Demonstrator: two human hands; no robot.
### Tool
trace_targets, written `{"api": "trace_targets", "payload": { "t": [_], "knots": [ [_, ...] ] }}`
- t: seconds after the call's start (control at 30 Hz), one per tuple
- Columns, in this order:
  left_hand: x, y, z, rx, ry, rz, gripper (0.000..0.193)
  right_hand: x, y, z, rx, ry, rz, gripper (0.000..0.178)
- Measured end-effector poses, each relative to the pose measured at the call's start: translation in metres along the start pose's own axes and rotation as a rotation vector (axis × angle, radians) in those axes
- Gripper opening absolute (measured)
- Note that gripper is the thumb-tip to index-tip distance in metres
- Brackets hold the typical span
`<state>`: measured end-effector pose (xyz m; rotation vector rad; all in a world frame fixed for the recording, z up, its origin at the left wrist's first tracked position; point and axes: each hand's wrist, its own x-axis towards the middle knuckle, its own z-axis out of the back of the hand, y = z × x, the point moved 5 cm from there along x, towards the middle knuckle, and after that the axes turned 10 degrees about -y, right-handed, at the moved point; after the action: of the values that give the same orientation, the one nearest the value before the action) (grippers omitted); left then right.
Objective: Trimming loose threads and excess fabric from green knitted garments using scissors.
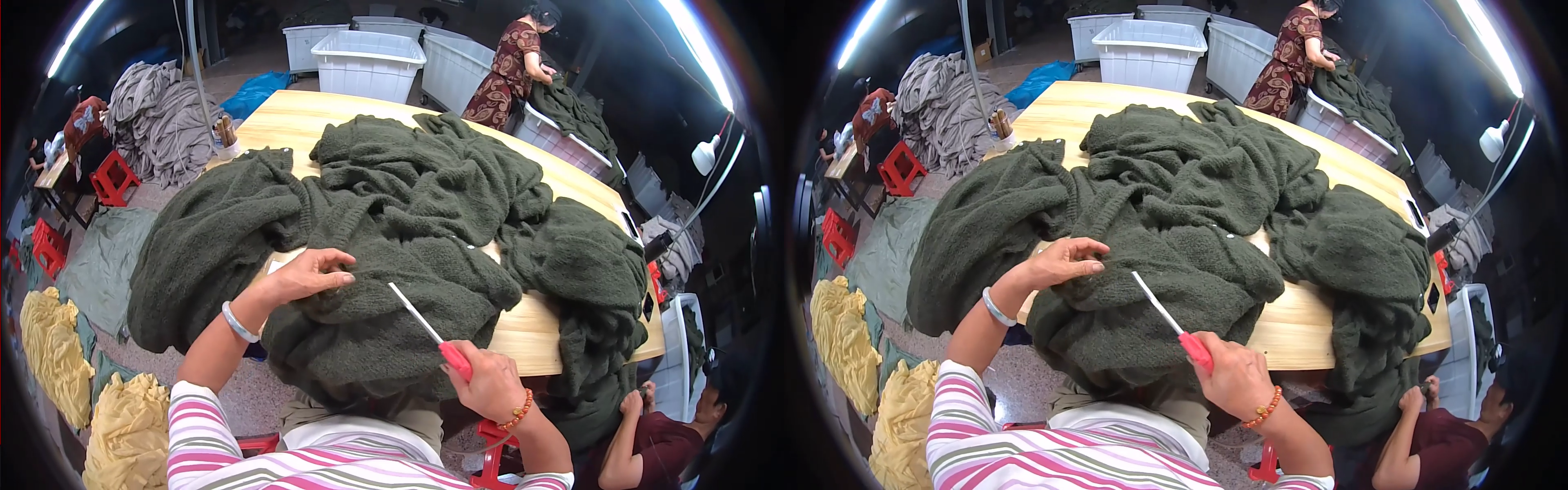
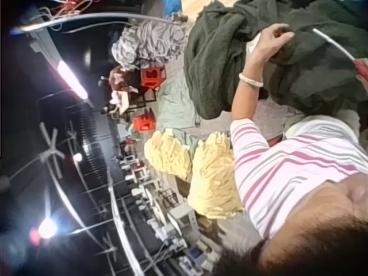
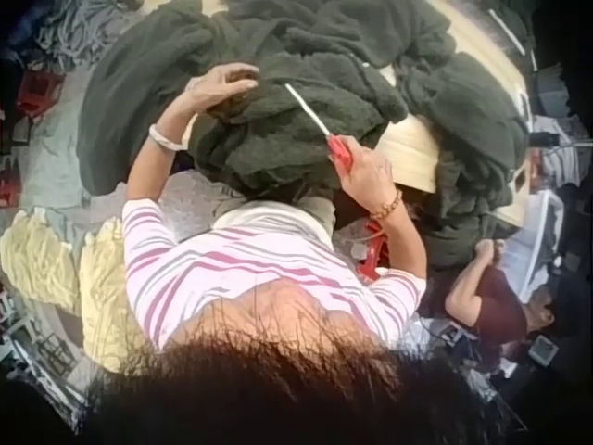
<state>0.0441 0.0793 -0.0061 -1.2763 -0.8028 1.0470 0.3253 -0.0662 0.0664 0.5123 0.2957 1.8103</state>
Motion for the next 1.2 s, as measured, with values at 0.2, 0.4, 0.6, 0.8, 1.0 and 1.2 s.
{"api": "trace_targets", "payload": {
  "t": [0.2,0.4,0.6,0.8,1.0,1.2],
  "knots": [
    [0.036,-0.016,-0.058,0.289,-0.104,-0.474,0.046,-0.007,-0.014,0.014,-0.057,-0.054,-0.065,0.028],
    [0.062,0.003,-0.09,0.174,-0.043,-0.079,0.018,-0.019,-0.026,0.02,-0.277,0.075,-0.153,0.026],
    [0.052,0.005,-0.087,-0.067,-0.06,-0.073,0.014,-0.024,-0.024,0.026,-0.201,0.092,-0.134,0.024],
    [0.035,-0.018,-0.075,-0.14,-0.102,-0.097,0.019,-0.01,-0.019,0.02,-0.182,0.128,-0.134,0.027],
    [0.029,-0.016,-0.032,-0.057,0.051,0.029,0.035,-0.005,-0.009,0.009,-0.115,0.096,-0.099,0.025],
    [0.012,0.003,0.032,0.404,0.061,-0.019,0.043,-0.002,-0.004,0.008,-0.075,0.047,-0.089,0.025]
  ]
}}
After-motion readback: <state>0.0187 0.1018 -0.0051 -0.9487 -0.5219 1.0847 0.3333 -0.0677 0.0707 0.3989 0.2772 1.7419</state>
